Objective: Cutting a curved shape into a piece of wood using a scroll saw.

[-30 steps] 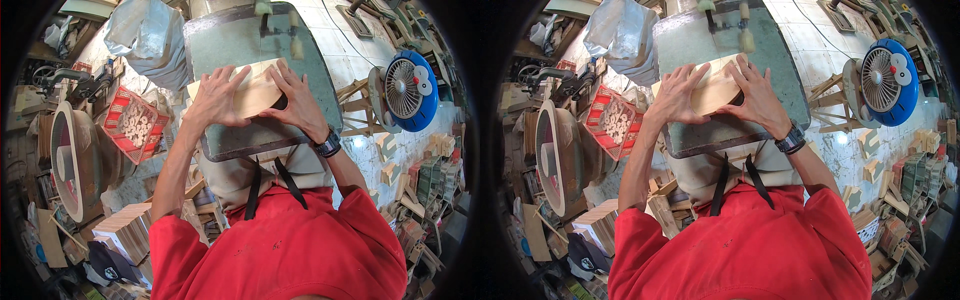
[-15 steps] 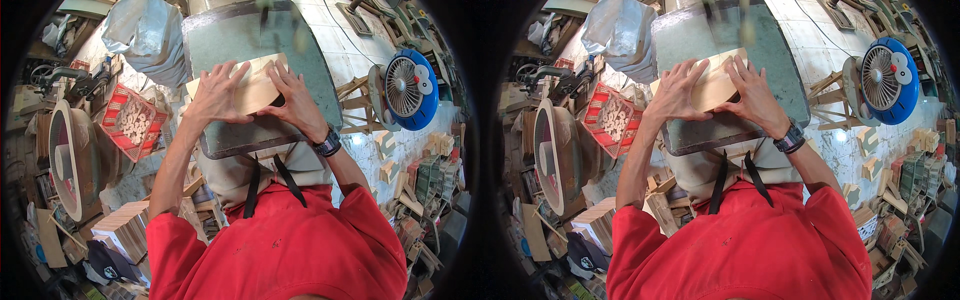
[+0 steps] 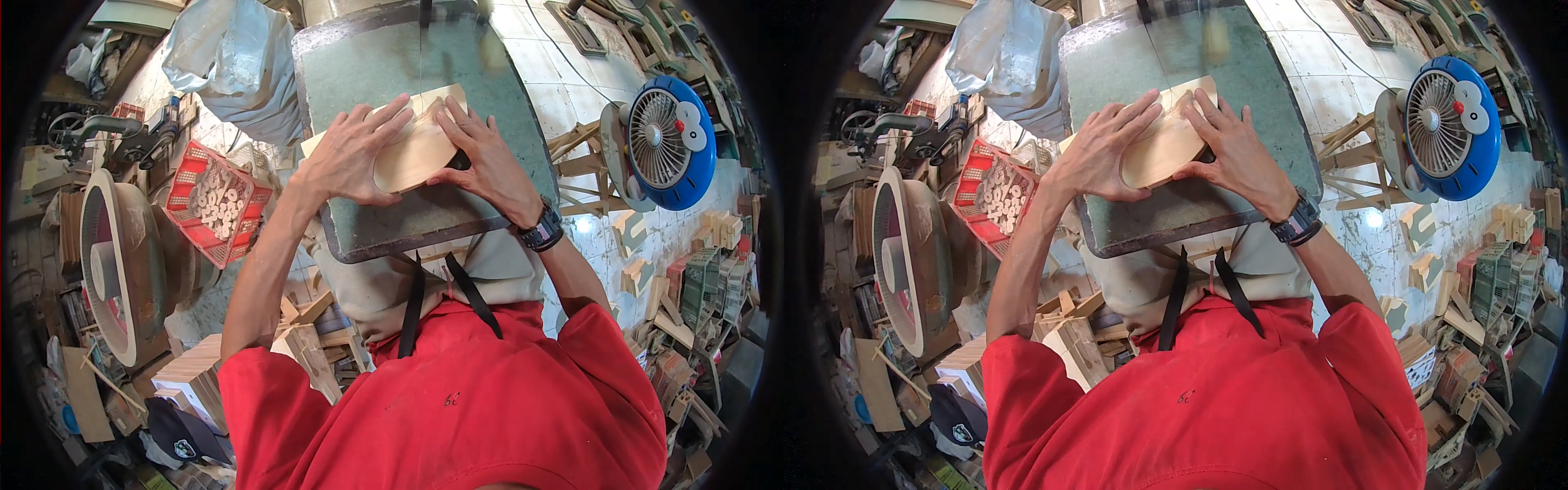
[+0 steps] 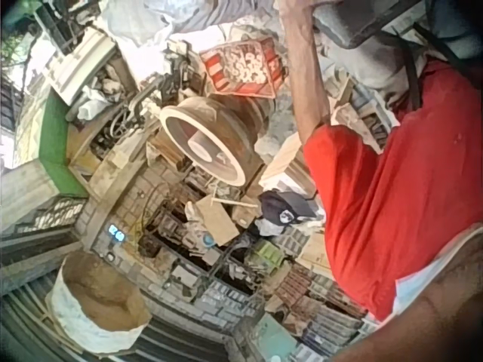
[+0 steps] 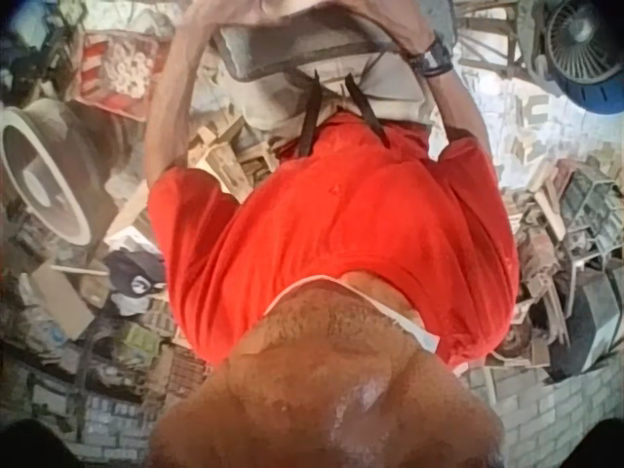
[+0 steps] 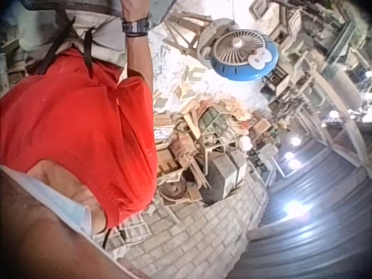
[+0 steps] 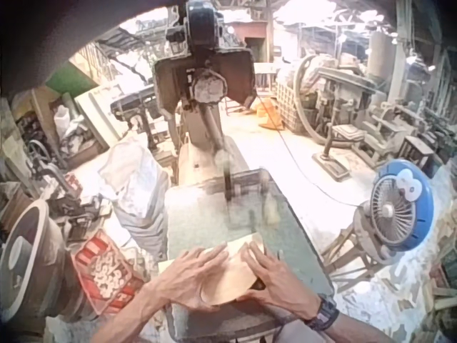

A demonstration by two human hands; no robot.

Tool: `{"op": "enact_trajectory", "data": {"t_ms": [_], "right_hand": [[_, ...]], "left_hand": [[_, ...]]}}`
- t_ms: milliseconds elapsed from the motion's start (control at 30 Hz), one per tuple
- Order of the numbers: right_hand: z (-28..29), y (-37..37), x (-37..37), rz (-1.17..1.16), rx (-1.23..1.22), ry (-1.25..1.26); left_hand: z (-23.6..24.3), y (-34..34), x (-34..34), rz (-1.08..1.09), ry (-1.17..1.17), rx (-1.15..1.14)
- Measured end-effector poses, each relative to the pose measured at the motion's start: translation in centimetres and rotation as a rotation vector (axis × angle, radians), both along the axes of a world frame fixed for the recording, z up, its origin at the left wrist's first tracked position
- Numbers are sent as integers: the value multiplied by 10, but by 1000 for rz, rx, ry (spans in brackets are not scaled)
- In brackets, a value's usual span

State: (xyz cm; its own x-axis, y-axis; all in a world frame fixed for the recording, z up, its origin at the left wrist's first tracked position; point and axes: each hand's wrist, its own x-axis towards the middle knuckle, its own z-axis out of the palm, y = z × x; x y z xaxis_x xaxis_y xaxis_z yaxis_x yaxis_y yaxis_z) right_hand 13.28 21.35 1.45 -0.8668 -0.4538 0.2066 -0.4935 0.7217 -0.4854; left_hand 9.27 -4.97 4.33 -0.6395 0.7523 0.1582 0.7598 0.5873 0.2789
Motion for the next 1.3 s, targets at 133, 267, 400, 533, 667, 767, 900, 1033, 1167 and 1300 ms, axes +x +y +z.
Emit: {"op": "enact_trajectory", "data": {"t_ms": [133,267,400,533,667,767,900,1033,1167,1300], "right_hand": [[-2,2,-2,3,15,17],[-1,5,-3,18,43,57],[6,1,5,-16,-34,-4],[8,-16,25,2,4,125],[3,-22,18,-71,-136,75],[-1,-19,11,-9,-88,105],[-2,-14,11,37,-59,121],[-5,-12,11,12,-38,131],[-3,-9,9,-7,-95,45],[-4,-7,7,5,-90,46]], "left_hand": [[4,2,0,11,5,-11],[9,6,2,42,-70,-23],[10,7,5,82,-69,-34],[10,10,8,103,-84,-35],[11,13,7,107,-99,-41],[7,4,4,26,-37,-23],[6,-4,-6,-122,-13,-32],[6,0,-5,-106,-65,26],[5,3,0,-48,-58,44],[4,4,0,-29,-44,70]]}}
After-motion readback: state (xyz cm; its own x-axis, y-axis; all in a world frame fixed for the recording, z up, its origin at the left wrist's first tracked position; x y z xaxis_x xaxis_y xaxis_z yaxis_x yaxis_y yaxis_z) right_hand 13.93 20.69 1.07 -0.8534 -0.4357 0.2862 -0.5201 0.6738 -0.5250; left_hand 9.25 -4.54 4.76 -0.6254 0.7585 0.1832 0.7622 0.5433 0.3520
